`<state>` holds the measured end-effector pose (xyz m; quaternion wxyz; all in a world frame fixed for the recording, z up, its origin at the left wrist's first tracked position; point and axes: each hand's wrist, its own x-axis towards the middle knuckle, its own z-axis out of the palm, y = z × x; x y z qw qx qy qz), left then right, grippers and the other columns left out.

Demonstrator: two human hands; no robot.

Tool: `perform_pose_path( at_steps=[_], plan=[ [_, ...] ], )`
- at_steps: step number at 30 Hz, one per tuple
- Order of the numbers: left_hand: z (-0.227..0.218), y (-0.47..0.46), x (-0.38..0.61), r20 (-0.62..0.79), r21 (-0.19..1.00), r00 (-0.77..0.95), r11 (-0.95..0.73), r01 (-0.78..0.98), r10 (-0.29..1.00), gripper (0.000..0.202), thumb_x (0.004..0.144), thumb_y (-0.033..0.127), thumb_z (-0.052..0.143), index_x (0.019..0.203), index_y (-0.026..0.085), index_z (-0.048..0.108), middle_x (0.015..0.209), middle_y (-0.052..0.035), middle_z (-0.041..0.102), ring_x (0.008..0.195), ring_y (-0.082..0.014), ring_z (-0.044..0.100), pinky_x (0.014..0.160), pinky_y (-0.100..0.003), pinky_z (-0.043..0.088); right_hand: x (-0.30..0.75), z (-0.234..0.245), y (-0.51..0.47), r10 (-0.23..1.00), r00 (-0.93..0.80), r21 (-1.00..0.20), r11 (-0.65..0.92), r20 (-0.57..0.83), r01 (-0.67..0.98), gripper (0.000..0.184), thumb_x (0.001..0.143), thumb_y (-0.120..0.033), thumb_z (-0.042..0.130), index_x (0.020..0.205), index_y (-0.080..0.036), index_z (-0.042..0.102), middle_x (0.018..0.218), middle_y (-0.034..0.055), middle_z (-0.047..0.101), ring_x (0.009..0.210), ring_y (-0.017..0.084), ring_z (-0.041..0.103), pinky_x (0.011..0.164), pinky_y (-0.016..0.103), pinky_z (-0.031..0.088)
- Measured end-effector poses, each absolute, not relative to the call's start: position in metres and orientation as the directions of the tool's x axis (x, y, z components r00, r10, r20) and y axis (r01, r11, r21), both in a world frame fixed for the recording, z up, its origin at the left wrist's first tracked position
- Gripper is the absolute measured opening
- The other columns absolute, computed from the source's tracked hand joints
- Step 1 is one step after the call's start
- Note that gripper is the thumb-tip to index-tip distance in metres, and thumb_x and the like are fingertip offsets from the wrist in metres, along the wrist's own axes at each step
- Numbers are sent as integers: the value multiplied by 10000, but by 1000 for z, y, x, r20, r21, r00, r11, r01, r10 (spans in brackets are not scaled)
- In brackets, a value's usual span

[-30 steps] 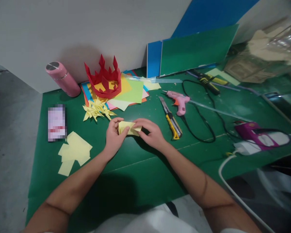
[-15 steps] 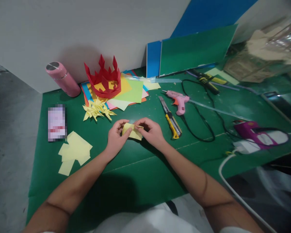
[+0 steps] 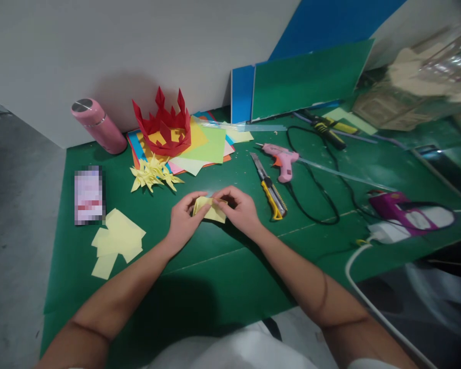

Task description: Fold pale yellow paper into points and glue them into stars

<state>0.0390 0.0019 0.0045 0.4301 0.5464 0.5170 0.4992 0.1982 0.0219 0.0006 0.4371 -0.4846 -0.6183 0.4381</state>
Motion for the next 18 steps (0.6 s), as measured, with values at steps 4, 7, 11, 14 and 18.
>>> perform_pose_path(
  at_steps=[4,7,11,14,18],
  plan=[
    [6,1,39,103,981,-32,-97,170,994,254,755,332,685,955,178,657,937,-56,706,758,-141,649,697,-273,545,198,1,22,982,-140,-958,157,126,239,84,778,-287,623,765,-205,614,726,6,642,631,122,570,592,260,464],
    [7,1,38,100,978,-30,-93,188,995,239,759,304,679,959,177,656,931,-53,707,750,-138,646,685,-268,539,198,2,22,980,-144,-952,169,136,253,76,778,-277,620,755,-204,616,718,6,640,624,120,565,583,257,455],
    [7,1,38,109,972,-26,-101,213,994,215,767,290,669,952,181,656,920,-46,707,742,-135,644,675,-260,533,197,3,22,976,-152,-946,192,156,261,71,779,-268,615,744,-206,613,716,7,641,641,126,573,596,261,466],
    [7,1,39,107,970,-29,-98,223,994,213,763,286,672,946,179,656,912,-45,705,747,-137,643,678,-259,530,198,2,22,973,-161,-940,204,164,273,71,783,-269,610,747,-207,612,720,8,643,643,128,575,600,265,469],
    [5,1,38,113,966,-36,-102,238,993,202,754,264,671,937,181,652,905,-40,705,745,-137,638,672,-253,519,198,1,21,970,-166,-932,219,176,289,74,786,-277,608,748,-213,611,718,9,641,653,134,582,605,268,471]
  ],
)
